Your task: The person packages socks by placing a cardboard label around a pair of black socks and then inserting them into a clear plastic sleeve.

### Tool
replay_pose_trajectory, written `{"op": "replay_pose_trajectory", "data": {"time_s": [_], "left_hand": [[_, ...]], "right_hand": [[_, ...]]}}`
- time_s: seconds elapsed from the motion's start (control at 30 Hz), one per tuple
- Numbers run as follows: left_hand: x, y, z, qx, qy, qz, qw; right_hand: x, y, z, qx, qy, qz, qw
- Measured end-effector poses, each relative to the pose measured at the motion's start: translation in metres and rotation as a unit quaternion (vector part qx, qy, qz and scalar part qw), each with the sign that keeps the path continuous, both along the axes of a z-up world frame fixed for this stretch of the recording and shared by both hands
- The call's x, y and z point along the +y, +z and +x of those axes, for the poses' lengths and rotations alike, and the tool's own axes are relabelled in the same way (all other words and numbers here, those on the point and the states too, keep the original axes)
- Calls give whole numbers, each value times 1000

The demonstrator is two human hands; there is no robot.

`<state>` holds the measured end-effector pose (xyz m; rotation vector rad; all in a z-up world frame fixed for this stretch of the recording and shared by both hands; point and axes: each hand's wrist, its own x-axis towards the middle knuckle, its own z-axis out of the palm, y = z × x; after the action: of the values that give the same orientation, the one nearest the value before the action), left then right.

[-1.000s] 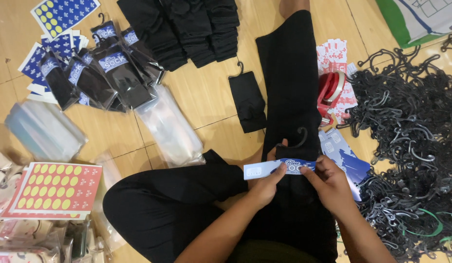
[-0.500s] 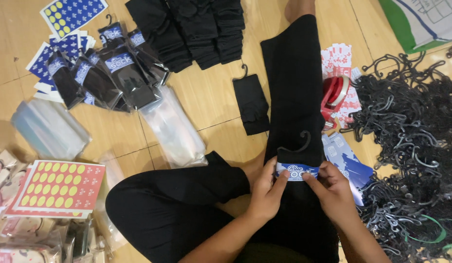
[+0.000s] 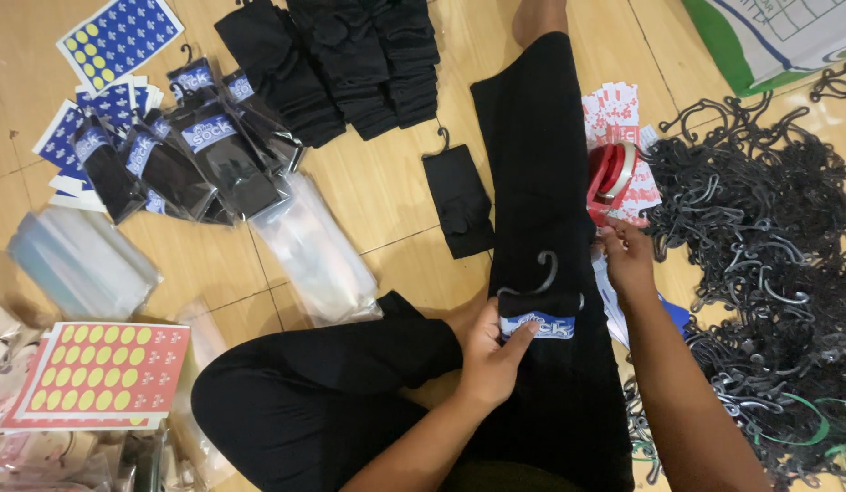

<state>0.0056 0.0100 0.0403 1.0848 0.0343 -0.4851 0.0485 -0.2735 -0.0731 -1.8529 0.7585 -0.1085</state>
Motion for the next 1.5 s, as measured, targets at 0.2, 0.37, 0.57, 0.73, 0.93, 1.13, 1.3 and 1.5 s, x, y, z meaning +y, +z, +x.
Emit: {"op": "replay_pose_trajectory", "data": {"time_s": [0.2,0.37,0.57,0.73,0.93,1.13,1.3,1.5], "left_hand": [[23,32,10,-180,-33,5,983],[38,47,14,-329,-58,83,939],[49,51,21,-418,-57,141,896],[49,54,23,-456,-56,157,874],[57,35,17,-323,-10,113,939],[93,32,75,-253,-112,20,961],[219,-130,174,-66,62,494,865],[325,-243,192,158,82,681,710]], "right_hand": [[9,-44,-21,-83,-162,133,974],[-21,-60,-25,94,-39,10,995],[26,127,-11,70,186,15,980],[84,231,-24,35,386,51,921],[98,196,-37,25,370,-50,927],[73,126,-81,-168,318,-86,929],[-6,88,-90,-53,128,-13,990],[48,60,-53,62,73,-67,993]]}}
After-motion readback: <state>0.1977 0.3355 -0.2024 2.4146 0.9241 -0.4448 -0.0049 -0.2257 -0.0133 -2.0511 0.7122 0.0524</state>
